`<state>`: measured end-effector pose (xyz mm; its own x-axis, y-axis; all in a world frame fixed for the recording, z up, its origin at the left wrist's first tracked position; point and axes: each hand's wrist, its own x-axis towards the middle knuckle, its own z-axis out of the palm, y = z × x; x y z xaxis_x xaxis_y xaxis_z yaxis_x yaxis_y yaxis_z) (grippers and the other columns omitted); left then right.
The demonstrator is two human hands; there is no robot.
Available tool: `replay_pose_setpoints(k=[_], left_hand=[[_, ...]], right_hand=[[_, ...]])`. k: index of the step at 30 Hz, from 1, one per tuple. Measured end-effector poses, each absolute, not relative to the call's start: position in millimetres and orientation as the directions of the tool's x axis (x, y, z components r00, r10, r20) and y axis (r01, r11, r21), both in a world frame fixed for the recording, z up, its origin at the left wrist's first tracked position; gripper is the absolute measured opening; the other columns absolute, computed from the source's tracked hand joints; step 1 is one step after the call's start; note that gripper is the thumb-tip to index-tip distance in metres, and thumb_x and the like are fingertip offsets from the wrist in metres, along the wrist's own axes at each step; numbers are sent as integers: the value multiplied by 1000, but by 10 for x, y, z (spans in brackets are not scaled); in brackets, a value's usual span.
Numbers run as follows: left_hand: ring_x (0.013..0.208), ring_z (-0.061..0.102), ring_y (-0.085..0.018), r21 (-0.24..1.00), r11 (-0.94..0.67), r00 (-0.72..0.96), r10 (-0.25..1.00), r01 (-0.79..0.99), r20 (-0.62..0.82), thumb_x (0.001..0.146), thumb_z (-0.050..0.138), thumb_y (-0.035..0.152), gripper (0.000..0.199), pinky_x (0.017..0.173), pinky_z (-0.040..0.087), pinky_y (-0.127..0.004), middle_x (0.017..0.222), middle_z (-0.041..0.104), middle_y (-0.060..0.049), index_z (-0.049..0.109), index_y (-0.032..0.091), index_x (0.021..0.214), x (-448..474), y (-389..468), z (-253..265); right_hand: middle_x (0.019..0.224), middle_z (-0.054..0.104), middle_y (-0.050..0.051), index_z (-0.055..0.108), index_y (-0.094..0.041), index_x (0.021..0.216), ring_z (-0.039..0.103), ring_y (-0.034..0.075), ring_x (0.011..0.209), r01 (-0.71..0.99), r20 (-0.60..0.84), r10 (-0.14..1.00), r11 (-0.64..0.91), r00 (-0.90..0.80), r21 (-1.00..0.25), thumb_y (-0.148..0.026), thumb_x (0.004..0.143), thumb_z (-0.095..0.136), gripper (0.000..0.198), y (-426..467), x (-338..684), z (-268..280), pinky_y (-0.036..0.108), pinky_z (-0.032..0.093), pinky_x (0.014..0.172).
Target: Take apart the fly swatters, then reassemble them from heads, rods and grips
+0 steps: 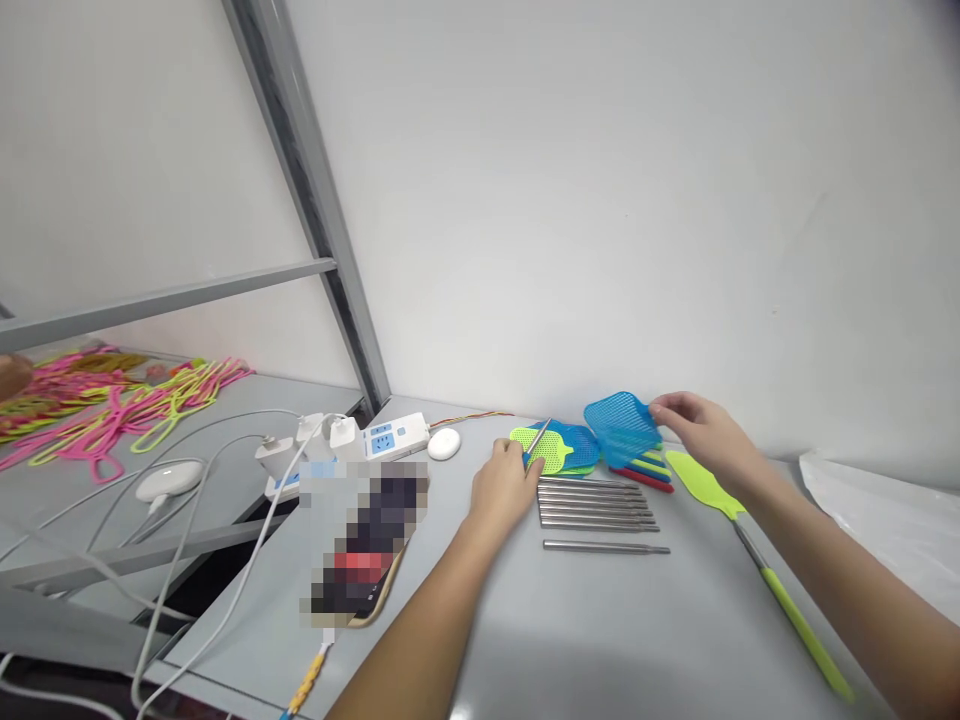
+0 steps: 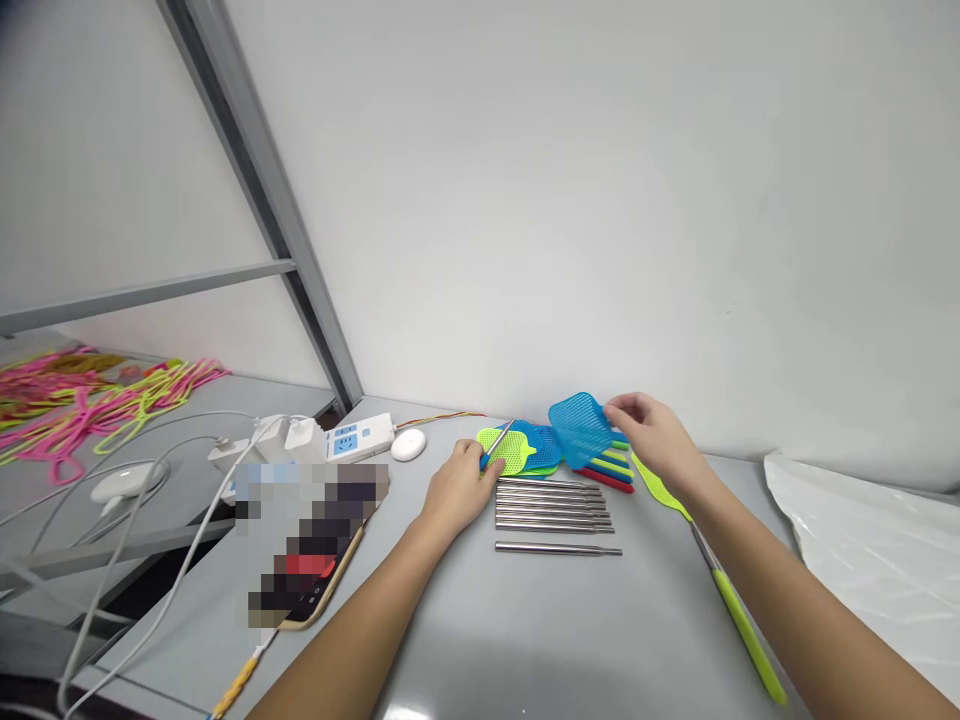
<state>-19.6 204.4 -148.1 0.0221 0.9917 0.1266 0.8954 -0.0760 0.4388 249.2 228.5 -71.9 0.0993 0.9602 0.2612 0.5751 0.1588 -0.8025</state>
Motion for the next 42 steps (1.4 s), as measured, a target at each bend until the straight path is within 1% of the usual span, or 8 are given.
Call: replay_pose_setpoints(k=[6, 9, 12, 18, 24, 28, 34, 42], left_hand=[[76, 58, -19, 566, -201, 70, 967, 800, 244, 96, 22, 52, 45, 60, 34, -27, 85, 60, -5, 53, 21, 86, -64, 1928, -1325], [65, 54, -18, 564, -347, 233, 935, 750, 266, 96, 21, 51, 46, 56, 30, -26, 70, 58, -2, 53, 22, 79, 57, 1794, -1259], [69, 56, -18, 545, -449, 355, 893, 708, 276, 97, 24, 46, 43, 58, 32, -26, 74, 62, -2, 57, 22, 83, 171, 1683, -1235], [92, 61, -19, 512, -542, 437, 841, 666, 320, 97, 27, 40, 38, 78, 42, -28, 102, 67, -4, 58, 26, 115, 253, 1646, -1264], [81, 58, -16, 315, -610, 480, 780, 727, 402, 97, 33, 39, 35, 67, 39, -26, 89, 63, -4, 58, 28, 119, 246, 1659, -1293], [74, 53, -15, 226, -623, 478, 744, 749, 467, 96, 37, 37, 34, 62, 36, -25, 82, 58, -3, 59, 29, 120, 228, 1657, -1300], [71, 49, -15, 116, -656, 523, 684, 745, 508, 95, 40, 34, 32, 61, 33, -26, 81, 56, -3, 61, 32, 119, 240, 1662, -1286], [68, 46, -14, 55, -691, 529, 600, 721, 600, 93, 46, 26, 29, 61, 32, -26, 81, 56, -2, 61, 30, 117, 212, 1702, -1267]], right_hand=[[77, 64, 2, 60, -24, 96, 58, 18, 68, 277, 335, 870, 242, 363, -930, -54, 79, 59, 34, 1907, 2672, -533, 29, 45, 52], [67, 59, 0, 59, -26, 99, 55, 17, 59, 341, 402, 847, 284, 348, -896, -53, 81, 58, 33, 1721, 2683, -542, 28, 42, 48], [77, 67, 2, 60, -25, 99, 63, 19, 74, 534, 557, 766, 339, 321, -774, -48, 83, 58, 28, 1544, 2685, -661, 31, 49, 62], [89, 71, 3, 61, -24, 99, 68, 20, 81, 751, 674, 712, 332, 197, -571, -39, 89, 53, 20, 1391, 2726, -1067, 29, 51, 66], [89, 69, 3, 60, -24, 99, 64, 17, 79, 842, 716, 679, 473, -161, -259, -28, 92, 51, 12, 1332, 2706, -1142, 29, 49, 69], [78, 66, 2, 59, -24, 93, 61, 17, 76, 824, 681, 682, 527, -265, -208, -24, 91, 53, 6, 1297, 2692, -1124, 30, 49, 71], [79, 67, -2, 55, -24, 88, 57, 13, 74, 783, 725, 550, 621, -415, -24, -13, 89, 52, 11, 1294, 2691, -1080, 37, 41, 98], [75, 66, -2, 56, -20, 88, 52, 11, 70, 784, 685, 537, 615, -493, 82, -6, 89, 49, 16, 1291, 2716, -1077, 37, 38, 95]])
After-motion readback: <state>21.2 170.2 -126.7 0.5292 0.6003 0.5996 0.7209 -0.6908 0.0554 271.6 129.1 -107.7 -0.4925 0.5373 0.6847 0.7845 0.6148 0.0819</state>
